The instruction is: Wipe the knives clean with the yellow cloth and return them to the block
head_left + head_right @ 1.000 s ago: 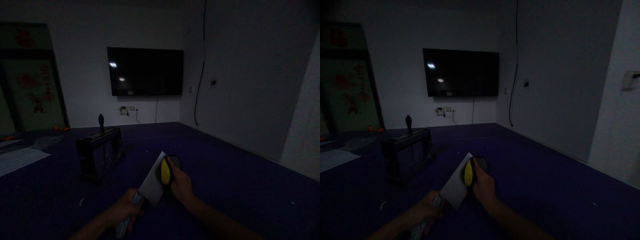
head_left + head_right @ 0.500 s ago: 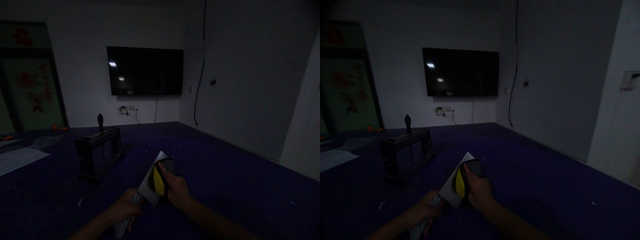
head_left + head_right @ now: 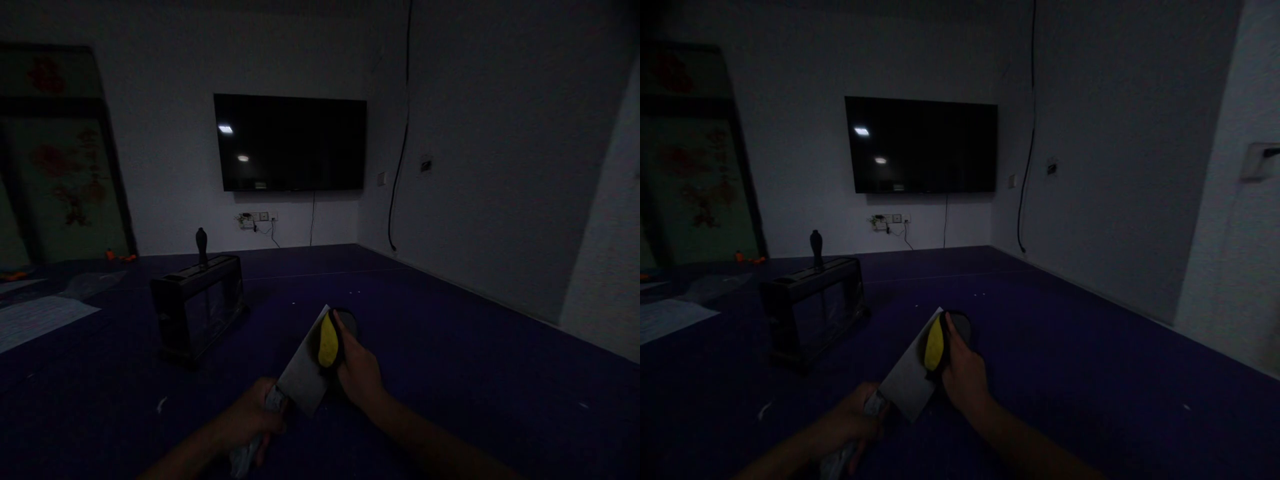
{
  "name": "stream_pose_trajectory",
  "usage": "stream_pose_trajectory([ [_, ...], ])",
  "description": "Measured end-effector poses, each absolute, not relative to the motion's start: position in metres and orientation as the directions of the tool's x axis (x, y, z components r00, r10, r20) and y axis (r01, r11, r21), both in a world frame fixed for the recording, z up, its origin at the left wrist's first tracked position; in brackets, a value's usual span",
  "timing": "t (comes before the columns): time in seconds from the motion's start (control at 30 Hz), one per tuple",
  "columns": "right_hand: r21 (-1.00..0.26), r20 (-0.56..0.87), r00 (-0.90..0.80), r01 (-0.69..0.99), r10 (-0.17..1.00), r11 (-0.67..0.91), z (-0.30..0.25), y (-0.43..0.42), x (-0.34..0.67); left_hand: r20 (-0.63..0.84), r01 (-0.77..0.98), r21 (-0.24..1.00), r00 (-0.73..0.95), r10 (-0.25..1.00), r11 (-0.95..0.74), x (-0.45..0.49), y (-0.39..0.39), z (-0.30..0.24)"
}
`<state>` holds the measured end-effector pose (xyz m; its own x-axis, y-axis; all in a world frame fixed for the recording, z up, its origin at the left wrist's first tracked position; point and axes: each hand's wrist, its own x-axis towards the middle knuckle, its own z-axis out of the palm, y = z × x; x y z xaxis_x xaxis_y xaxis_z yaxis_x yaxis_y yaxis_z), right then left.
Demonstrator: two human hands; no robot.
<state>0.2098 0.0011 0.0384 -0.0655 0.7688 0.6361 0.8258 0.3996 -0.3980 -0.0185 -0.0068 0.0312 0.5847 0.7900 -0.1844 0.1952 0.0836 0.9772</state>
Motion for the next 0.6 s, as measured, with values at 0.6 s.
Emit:
stream_pose_trajectory([
  [0.6,-0.153,0.552,-0.424,0.795,0.718,0.586,0.0410,-0.0078,0.2060,-0.193,0.139,0.981,0.577,0.794,0.137,-0.0176,-0.0061,0.0322],
])
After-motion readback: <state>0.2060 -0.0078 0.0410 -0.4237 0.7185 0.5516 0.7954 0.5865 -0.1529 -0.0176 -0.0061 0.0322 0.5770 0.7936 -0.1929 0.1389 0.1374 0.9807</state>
